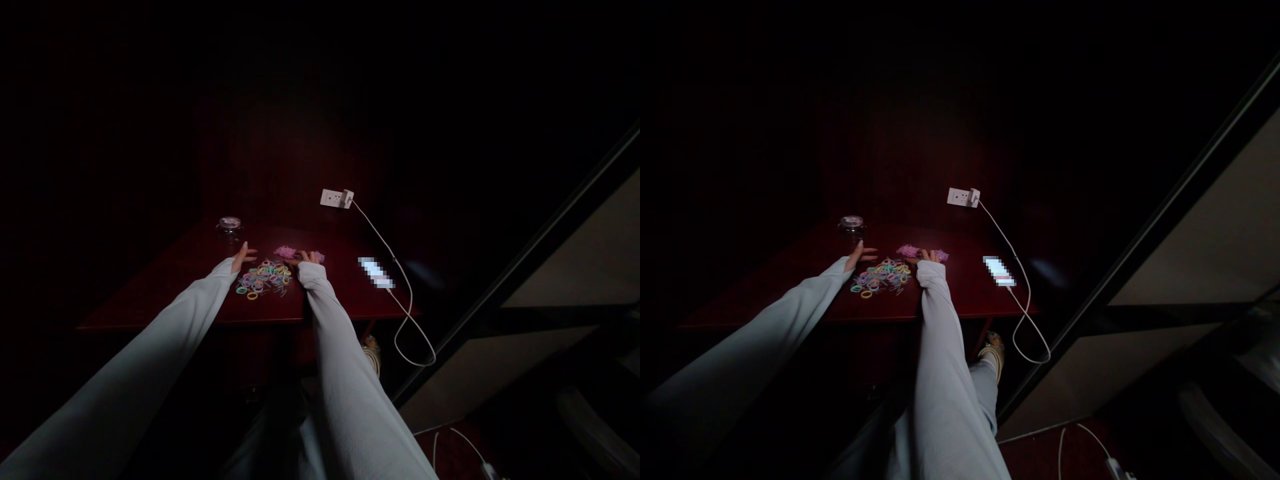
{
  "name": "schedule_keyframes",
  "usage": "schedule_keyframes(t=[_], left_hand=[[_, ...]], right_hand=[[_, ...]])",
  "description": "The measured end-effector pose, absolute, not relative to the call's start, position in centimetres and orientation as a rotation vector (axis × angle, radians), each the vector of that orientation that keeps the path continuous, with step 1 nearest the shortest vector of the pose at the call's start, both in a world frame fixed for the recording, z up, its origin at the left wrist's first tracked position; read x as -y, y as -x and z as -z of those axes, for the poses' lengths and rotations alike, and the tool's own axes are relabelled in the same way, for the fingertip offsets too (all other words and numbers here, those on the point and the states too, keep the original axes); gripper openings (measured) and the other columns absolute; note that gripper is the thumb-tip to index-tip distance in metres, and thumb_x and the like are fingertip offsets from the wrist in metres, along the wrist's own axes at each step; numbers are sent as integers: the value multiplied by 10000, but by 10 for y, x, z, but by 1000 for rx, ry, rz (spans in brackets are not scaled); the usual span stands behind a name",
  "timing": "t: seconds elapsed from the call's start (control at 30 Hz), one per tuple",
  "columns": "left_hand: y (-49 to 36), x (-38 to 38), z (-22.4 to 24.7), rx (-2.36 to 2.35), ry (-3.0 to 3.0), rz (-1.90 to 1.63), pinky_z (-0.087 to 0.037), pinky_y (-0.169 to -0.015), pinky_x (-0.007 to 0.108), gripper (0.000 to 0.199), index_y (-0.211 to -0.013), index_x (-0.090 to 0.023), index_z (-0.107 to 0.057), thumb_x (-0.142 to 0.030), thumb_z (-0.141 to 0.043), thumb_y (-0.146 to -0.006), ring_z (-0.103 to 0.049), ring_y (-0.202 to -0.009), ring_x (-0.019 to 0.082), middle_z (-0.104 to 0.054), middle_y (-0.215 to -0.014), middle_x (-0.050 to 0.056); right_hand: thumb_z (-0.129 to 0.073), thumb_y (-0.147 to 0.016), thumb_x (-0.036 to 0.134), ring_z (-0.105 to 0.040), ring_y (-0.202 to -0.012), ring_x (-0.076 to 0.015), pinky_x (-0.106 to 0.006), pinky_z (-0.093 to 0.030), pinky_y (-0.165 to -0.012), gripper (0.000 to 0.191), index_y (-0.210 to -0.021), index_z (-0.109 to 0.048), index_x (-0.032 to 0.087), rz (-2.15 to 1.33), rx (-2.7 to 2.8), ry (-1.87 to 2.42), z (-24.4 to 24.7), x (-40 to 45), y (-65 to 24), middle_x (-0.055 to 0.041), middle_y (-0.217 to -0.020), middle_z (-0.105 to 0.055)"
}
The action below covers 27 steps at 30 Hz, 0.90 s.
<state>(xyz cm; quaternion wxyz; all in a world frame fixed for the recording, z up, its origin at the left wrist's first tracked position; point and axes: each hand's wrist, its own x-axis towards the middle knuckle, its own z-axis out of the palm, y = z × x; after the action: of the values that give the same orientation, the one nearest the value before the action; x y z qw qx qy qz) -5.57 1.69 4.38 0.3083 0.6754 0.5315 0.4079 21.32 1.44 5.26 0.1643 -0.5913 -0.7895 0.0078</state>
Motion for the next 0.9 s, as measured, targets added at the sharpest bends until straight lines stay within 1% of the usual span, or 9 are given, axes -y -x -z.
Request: schedule_keyframes(t=[0.13, 0.23, 0.37, 0.43, 0.47, 0.57, 0.63, 0.7, 0.9], left_hand=[[50, -4, -50, -1367, -1672, -1112, -572, -1139, 529, 1141, -1122, -212, -855, -1086, -180, -837, -753, -1294, 410, -887, -1169, 159], [47, 0, -51, -1298, -1639, -1137, -556, -1185, 535, 1144, -1058, -201, -854, -1110, -206, -811, -766, -1281, 405, -891, -1111, 173], [44, 0, -47, -1202, -1598, -1172, -556, -1204, 553, 1165, -1011, -172, -850, -1133, -230, -786, -786, -1248, 419, -881, -1102, 218], [43, -2, -45, -1186, -1588, -1208, -576, -1185, 556, 1157, -975, -165, -850, -1131, -242, -787, -781, -1261, 428, -872, -1130, 236], [43, -4, -44, -1183, -1582, -1247, -578, -1189, 555, 1146, -952, -165, -848, -1128, -250, -789, -777, -1272, 427, -869, -1144, 239], [42, -14, -40, -1191, -1526, -1407, -562, -1222, 550, 1074, -864, -191, -832, -1107, -275, -806, -773, -1279, 413, -875, -1122, 211], [44, -24, -36, -1256, -1439, -1469, -566, -1218, 541, 1022, -760, -207, -796, -1081, -269, -826, -789, -1236, 409, -876, -1055, 210], [47, -35, -32, -1342, -1377, -1495, -572, -1209, 528, 974, -709, -221, -768, -1041, -265, -858, -797, -1207, 400, -873, -1023, 203], [50, -49, -20, -1431, -1525, -1346, -570, -1181, 471, 826, -769, -274, -787, -994, -387, -827, -772, -1239, 376, -876, -1094, 127]], right_hand=[[-562, -1081, 277, -520, -1394, -291, -372, -458, -1199, 428, -1371, -835, 432, -90, 2143, 1691, -48, -18, -210, -14, -1611, -637], [-596, -1025, 214, -546, -1373, -275, -385, -461, -1218, 432, -1298, -871, 405, -182, 2074, 1633, -43, -18, -202, -7, -1543, -696], [-546, -928, 75, -599, -1346, -280, -402, -472, -1231, 510, -1213, -911, 288, -373, 1824, 1591, -34, -16, -191, -50, -1484, -740], [-561, -870, 44, -617, -1353, -302, -406, -476, -1242, 527, -1228, -905, 219, -445, 1731, 1507, -29, -14, -189, -78, -1454, -758], [-558, -874, 46, -629, -1347, -304, -402, -482, -1242, 528, -1249, -896, 200, -471, 1712, 1463, -27, -12, -189, -87, -1428, -771], [-514, -993, 117, -655, -1354, -278, -373, -499, -1242, 484, -1317, -865, 196, -481, 1663, 1439, -27, -9, -190, -103, -1389, -785], [-511, -1061, 187, -648, -1404, -255, -368, -482, -1276, 438, -1341, -847, 217, -457, 1664, 1476, -30, -8, -189, -99, -1403, -786], [-536, -1097, 250, -631, -1460, -244, -383, -449, -1322, 396, -1365, -828, 239, -450, 1719, 1489, -34, -7, -188, -86, -1435, -784], [-530, -1154, 454, -598, -1564, -259, -417, -403, -1382, 460, -1516, -740, 263, -580, 1888, 1478, -40, -6, -175, -87, -1565, -727]])
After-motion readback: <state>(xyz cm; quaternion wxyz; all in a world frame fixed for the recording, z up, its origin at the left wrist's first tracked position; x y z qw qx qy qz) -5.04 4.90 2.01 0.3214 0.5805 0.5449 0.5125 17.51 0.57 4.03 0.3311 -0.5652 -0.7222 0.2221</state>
